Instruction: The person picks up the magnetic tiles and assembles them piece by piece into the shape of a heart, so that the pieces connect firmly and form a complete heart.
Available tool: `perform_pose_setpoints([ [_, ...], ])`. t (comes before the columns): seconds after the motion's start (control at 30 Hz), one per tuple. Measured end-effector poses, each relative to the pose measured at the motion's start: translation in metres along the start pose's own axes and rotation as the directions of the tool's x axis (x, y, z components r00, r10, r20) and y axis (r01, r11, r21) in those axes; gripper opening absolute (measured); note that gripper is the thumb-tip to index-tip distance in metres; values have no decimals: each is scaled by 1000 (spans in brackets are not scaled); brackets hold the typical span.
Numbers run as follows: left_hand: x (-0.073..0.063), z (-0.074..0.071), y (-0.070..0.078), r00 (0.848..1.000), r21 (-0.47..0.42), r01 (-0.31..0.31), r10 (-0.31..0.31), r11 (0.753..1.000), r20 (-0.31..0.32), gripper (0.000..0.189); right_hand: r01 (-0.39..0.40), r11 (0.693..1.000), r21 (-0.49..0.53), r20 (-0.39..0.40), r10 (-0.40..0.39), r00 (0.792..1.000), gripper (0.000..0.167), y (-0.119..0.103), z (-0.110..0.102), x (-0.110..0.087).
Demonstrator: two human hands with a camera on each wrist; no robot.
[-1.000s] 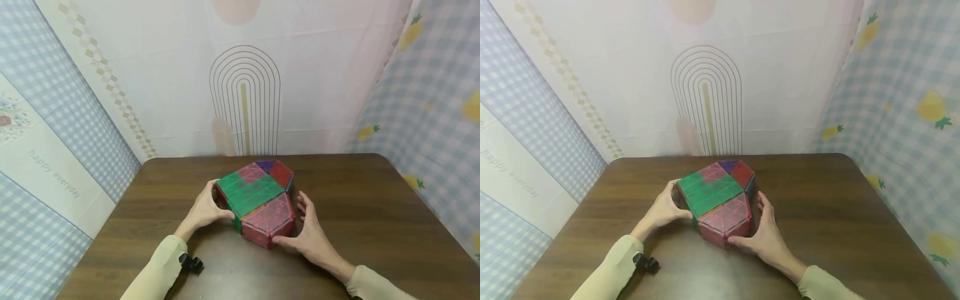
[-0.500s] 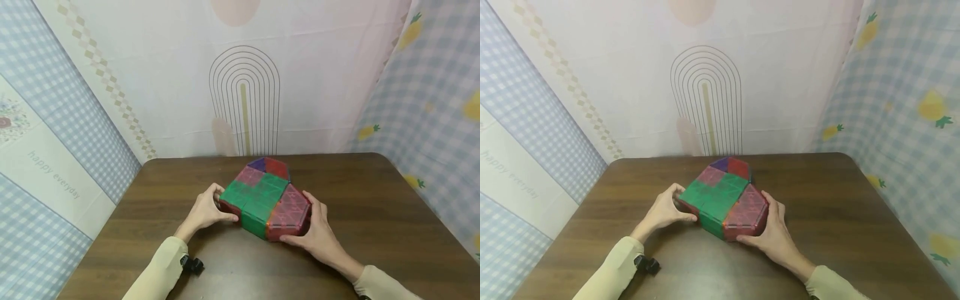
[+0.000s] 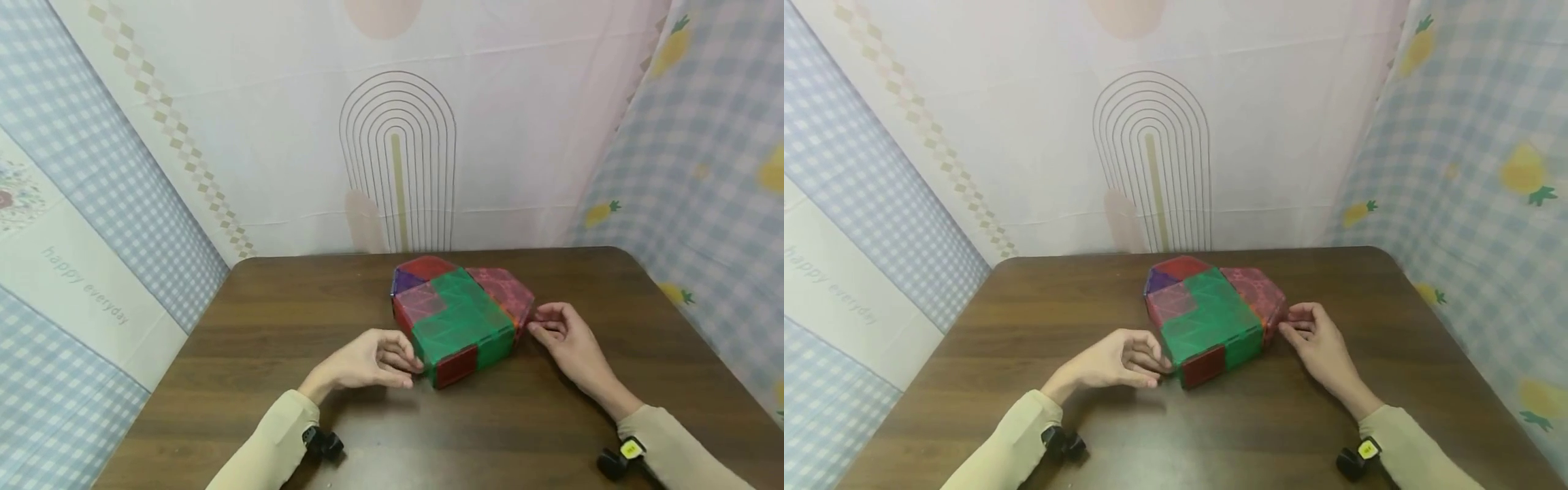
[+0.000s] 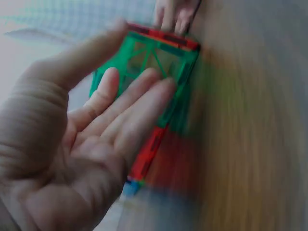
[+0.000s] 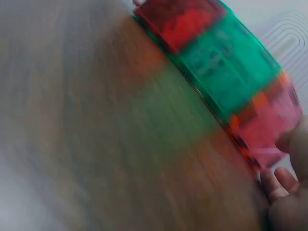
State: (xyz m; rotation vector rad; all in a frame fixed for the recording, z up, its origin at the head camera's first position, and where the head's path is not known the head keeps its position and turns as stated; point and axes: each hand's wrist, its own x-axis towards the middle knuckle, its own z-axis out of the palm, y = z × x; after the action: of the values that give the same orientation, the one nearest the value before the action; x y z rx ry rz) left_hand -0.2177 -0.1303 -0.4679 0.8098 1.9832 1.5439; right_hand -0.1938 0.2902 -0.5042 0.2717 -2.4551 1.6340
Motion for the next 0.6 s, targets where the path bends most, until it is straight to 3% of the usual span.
perform_pose_setpoints([
  [0.07,4,4,1,988,124,-19,37,992,-150,31,6,1000,-16,-33,-7,999,41,-2,3,-2],
  [0.1,6,4,1,966,194,-4,53,981,-251,36,9,1000,-10,-36,-9,999,39,-5,6,-4],
  [0.13,8,4,0,932,257,25,70,966,-355,42,9,1000,5,-29,-8,1000,40,-7,8,-6],
  [0.2,12,3,-4,849,299,94,80,950,-522,60,1,999,41,-2,-1,1000,46,-12,14,-10],
  [0.23,14,2,-6,815,302,128,73,945,-575,71,-10,999,45,18,9,1000,52,-15,15,-11],
  [0.27,15,1,-8,794,288,151,58,946,-605,83,-21,999,51,45,18,999,58,-17,17,-12],
  [0.33,16,0,-13,779,247,162,30,955,-626,106,-40,998,50,109,34,994,71,-18,21,-12],
  [0.4,17,-2,-16,784,218,162,8,962,-620,122,-44,999,32,172,38,984,86,-18,24,-8],
  [0.5,18,-3,-17,796,213,143,15,966,-605,131,-38,999,-1,243,37,969,108,-16,33,2],
  [0.6,19,-5,-17,789,207,141,16,968,-614,132,-16,998,-57,259,30,966,126,-15,45,13],
])
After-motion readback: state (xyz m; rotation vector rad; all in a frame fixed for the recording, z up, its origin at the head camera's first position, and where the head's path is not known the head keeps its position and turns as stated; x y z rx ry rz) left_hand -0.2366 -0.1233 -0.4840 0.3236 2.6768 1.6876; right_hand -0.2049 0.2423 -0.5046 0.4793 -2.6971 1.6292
